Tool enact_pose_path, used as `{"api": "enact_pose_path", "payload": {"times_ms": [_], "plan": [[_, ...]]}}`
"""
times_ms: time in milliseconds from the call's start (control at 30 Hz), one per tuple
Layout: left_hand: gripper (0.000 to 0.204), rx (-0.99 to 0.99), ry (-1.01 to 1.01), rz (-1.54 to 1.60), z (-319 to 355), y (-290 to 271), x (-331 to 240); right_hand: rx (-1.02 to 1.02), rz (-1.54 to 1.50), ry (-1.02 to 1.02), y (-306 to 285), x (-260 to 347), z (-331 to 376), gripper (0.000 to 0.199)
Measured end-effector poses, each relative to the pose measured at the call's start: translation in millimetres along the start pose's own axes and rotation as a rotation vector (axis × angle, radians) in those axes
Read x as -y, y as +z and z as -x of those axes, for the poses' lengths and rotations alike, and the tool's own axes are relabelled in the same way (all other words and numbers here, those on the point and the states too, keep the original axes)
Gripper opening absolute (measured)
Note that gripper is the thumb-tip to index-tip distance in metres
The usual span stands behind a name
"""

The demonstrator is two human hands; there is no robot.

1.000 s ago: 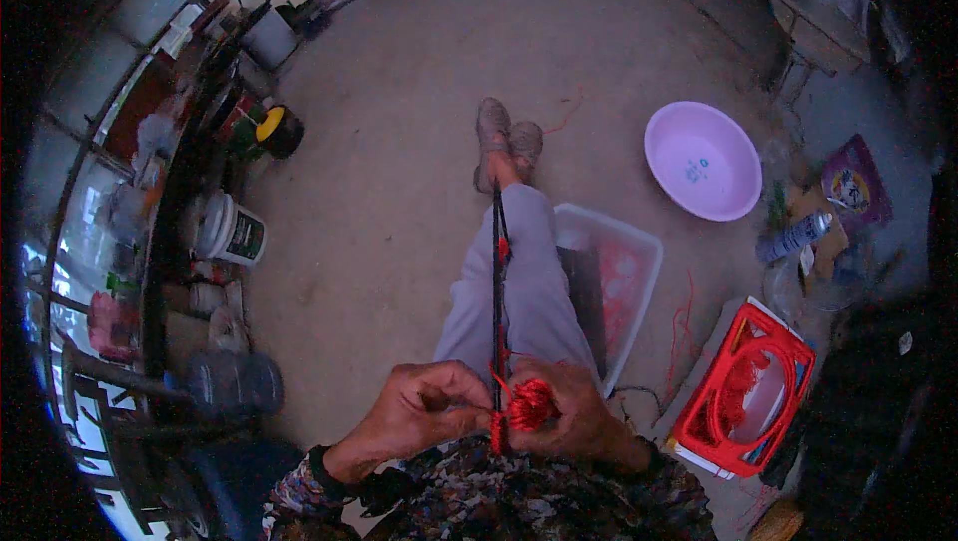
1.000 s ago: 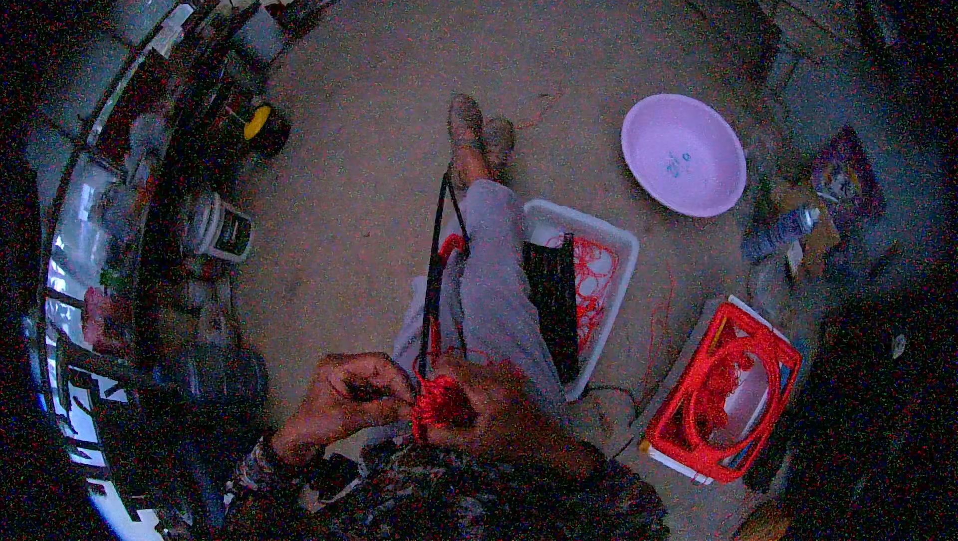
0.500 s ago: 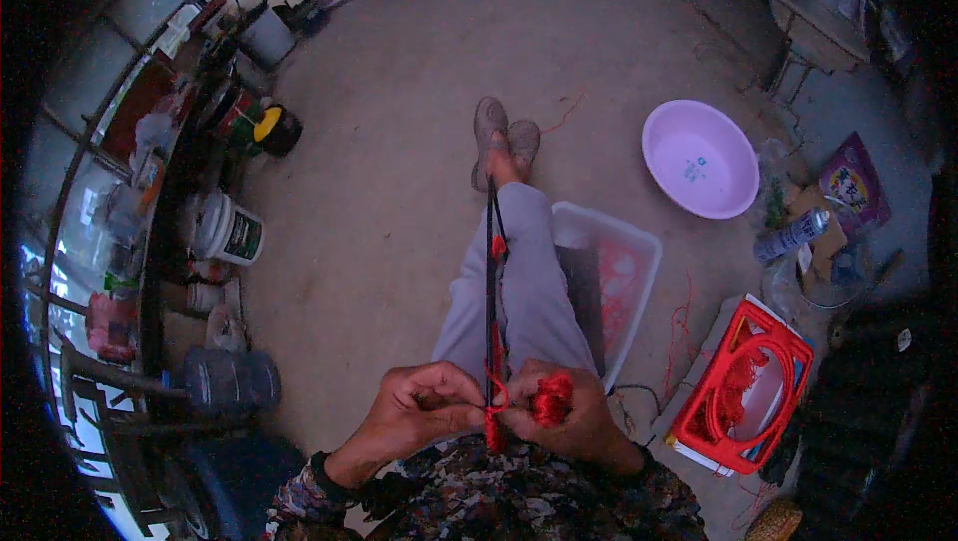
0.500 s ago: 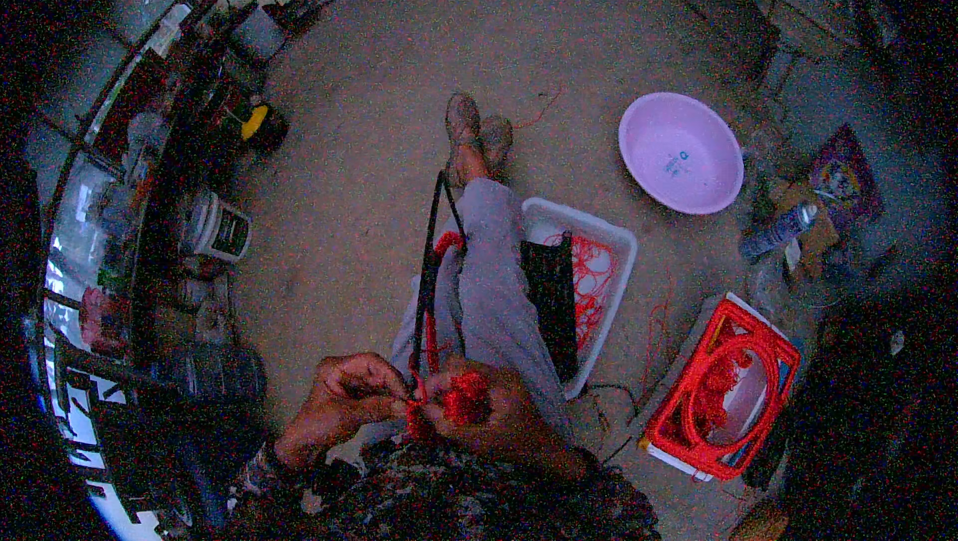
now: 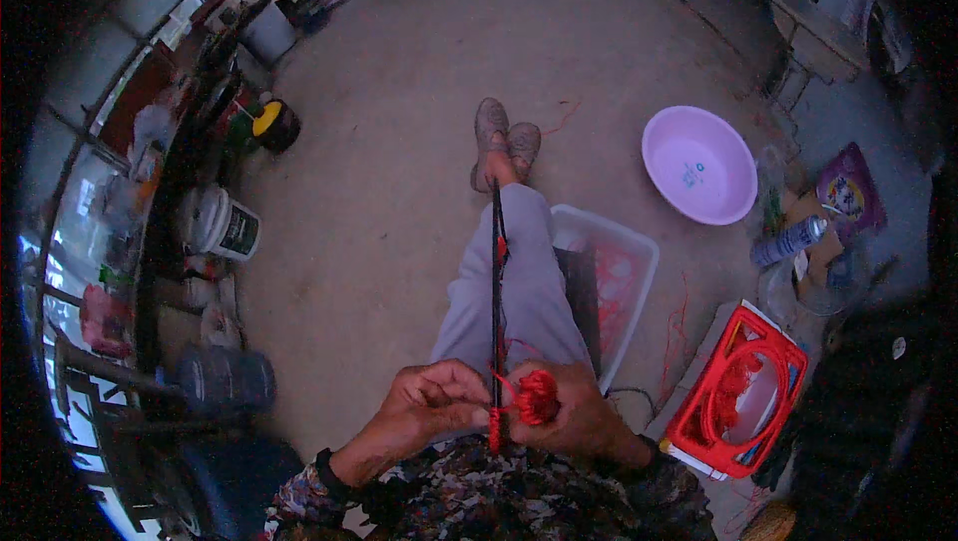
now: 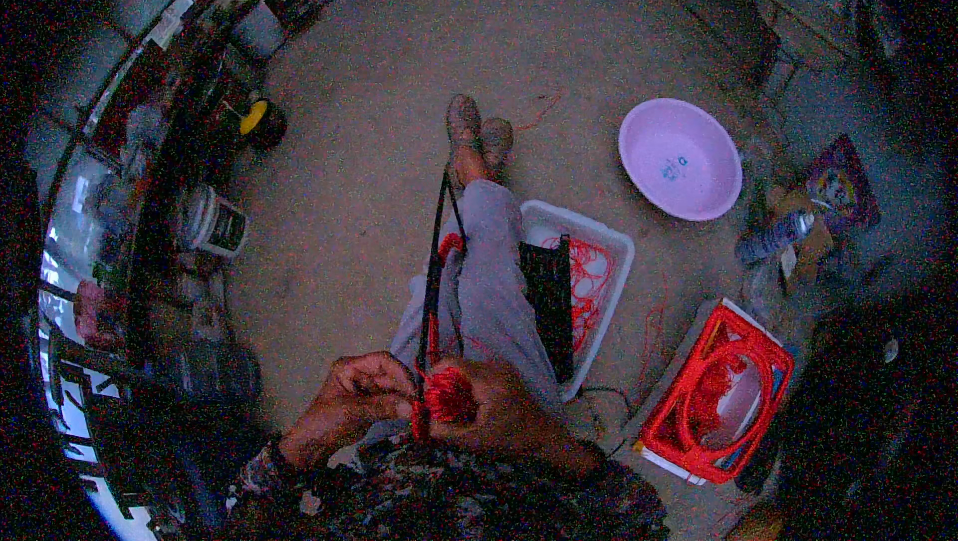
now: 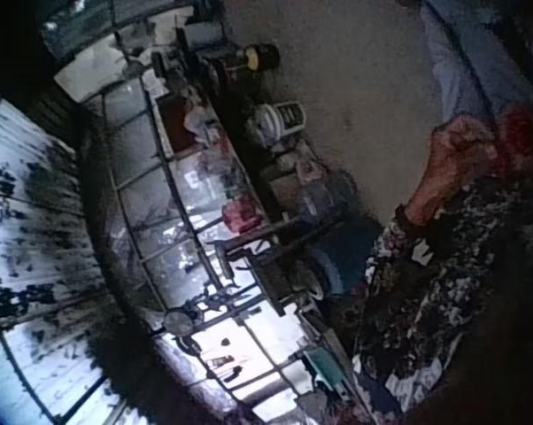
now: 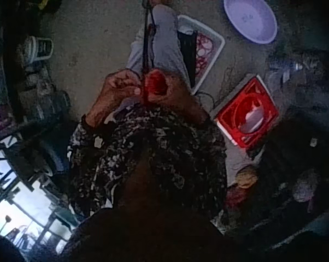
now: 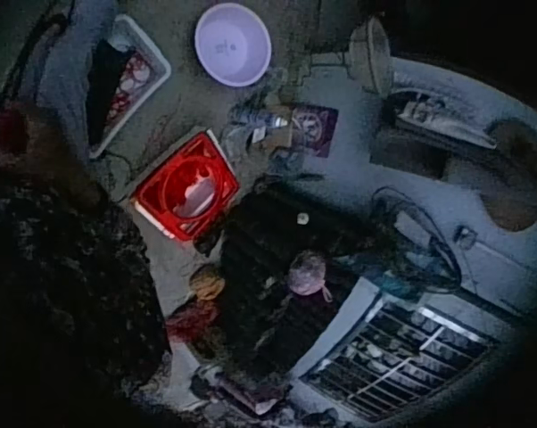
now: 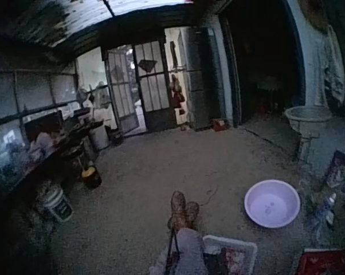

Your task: Wrapping red decorative string around a black triangular frame.

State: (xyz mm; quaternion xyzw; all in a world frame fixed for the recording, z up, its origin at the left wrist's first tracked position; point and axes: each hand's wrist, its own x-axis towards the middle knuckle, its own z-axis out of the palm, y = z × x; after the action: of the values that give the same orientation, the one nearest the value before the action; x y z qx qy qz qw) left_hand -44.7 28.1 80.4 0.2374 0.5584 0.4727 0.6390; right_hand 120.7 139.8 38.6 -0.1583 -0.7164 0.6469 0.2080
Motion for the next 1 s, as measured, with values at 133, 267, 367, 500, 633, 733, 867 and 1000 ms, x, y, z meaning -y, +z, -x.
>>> {"api": "enact_pose_path", "payload": {"times_ms": [133, 267, 367, 500, 633, 733, 867, 1000], "plan": [[0.015, 0.005, -0.016, 0.009, 1, -1, -5, -0.078, -0.227, 0.123, 13, -3, 3, 0.018], [0.014, -0.002, 0.008, 0.02, 1, 0, -1, -0.206, -0.121, -0.007, 20, -12, 5, 0.017], [0.013, -0.009, -0.011, -0.037, 2, 0, -2, -0.269, 0.102, -0.213, 17, -10, 1, 0.018], [0.013, -0.019, -0.016, -0.015, 0, 3, -4, -0.21, 0.025, -0.095, 15, -10, 0, 0.022], [0.012, -0.041, -0.021, -0.042, -1, 7, -8, -0.143, -0.029, 0.099, 14, -18, 9, 0.045], [0.012, -0.048, 0.001, -0.026, 0, 8, -7, -0.186, 0.103, -0.066, 9, -10, 3, 0.04], [0.014, -0.05, 0.023, -0.044, -1, 5, -4, -0.09, -0.047, 0.111, 2, -1, -3, 0.035], [0.014, -0.03, 0.058, -0.069, -3, -1, -2, -0.062, -0.317, 0.299, 3, 0, -3, 0.027]]}}
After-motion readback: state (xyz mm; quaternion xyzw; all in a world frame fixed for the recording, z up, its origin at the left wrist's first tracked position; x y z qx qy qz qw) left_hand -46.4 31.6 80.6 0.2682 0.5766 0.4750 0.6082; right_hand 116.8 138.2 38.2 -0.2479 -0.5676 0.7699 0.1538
